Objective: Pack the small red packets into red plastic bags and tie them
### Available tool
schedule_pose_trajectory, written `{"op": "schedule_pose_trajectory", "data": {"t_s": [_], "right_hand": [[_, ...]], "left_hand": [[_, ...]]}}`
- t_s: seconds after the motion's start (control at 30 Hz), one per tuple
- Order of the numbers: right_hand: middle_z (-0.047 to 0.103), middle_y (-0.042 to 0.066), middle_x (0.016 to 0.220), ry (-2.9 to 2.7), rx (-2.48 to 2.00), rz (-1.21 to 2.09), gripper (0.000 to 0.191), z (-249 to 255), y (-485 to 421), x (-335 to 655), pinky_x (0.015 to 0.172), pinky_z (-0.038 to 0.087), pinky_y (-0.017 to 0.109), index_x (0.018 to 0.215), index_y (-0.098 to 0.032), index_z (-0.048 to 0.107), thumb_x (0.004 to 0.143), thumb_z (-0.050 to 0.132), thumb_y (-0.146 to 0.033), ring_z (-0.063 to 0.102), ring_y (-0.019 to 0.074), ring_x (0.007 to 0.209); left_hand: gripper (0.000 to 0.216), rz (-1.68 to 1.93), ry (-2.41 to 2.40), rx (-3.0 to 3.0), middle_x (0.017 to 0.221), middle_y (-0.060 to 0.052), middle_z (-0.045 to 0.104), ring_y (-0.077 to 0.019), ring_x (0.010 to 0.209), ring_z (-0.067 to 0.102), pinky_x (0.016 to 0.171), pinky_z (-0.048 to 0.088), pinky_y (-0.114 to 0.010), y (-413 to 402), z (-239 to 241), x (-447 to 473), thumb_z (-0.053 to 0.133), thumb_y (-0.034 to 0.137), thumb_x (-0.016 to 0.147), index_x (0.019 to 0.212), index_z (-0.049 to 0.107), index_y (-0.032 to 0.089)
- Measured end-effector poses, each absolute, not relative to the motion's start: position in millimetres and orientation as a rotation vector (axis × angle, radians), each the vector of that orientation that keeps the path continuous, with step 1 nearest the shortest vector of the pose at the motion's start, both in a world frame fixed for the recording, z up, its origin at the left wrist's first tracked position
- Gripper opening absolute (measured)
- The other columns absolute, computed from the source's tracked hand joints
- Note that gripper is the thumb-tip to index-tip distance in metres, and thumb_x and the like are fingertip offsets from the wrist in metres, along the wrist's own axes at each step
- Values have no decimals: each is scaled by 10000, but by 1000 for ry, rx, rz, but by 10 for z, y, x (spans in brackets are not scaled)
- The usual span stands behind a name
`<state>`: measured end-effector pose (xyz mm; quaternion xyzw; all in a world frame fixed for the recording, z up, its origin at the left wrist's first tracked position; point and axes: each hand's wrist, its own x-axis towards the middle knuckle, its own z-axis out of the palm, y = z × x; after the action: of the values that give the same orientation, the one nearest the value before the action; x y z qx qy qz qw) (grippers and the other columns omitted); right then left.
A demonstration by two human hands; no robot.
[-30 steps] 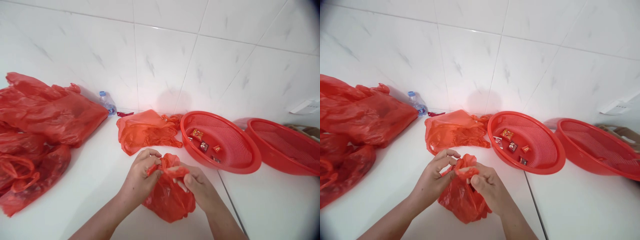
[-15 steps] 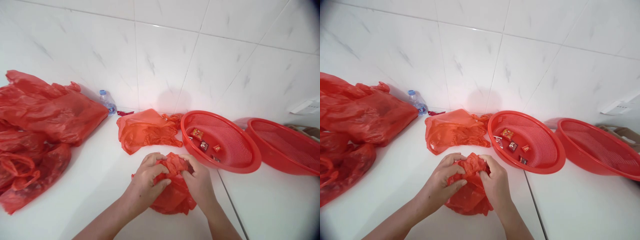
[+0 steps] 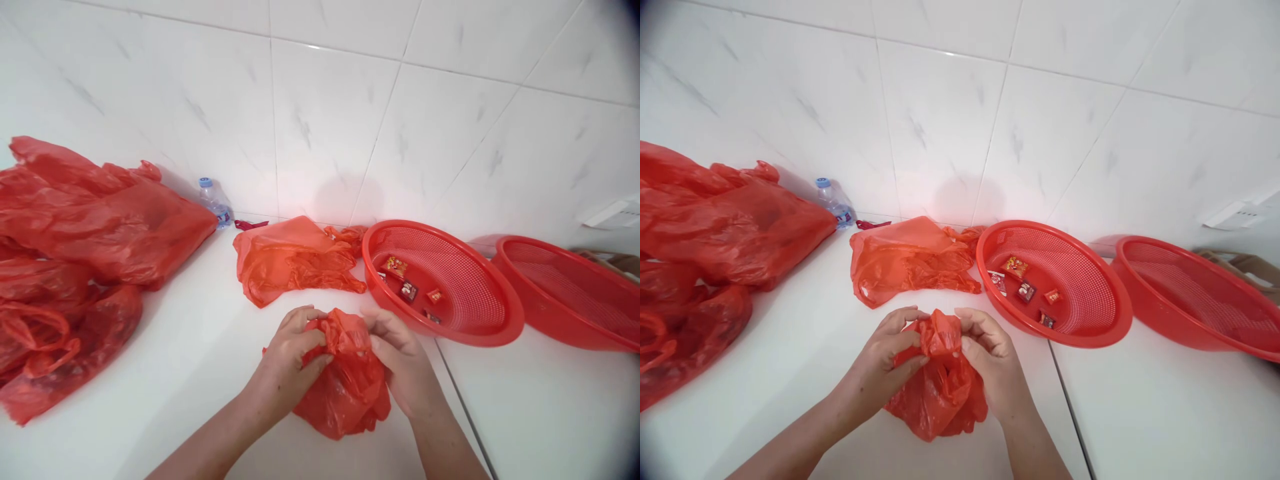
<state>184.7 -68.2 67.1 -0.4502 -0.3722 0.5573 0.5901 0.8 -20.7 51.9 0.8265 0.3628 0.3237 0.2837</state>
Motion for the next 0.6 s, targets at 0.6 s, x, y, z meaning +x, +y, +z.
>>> {"op": "schedule_pose_trajectory", "data": {"t_s": [0.6], "right_hand": [[509, -27, 773, -1013, -1801, 396, 476, 395, -629, 2139, 687, 455, 282, 1174, -241, 465, 705, 534, -208, 540, 153, 734]], "left_hand": [[151, 721, 1129, 2296, 1241, -77, 531, -287, 1264, 399, 936, 460, -448, -103, 325, -387, 504, 211, 841, 736, 613, 218]]}}
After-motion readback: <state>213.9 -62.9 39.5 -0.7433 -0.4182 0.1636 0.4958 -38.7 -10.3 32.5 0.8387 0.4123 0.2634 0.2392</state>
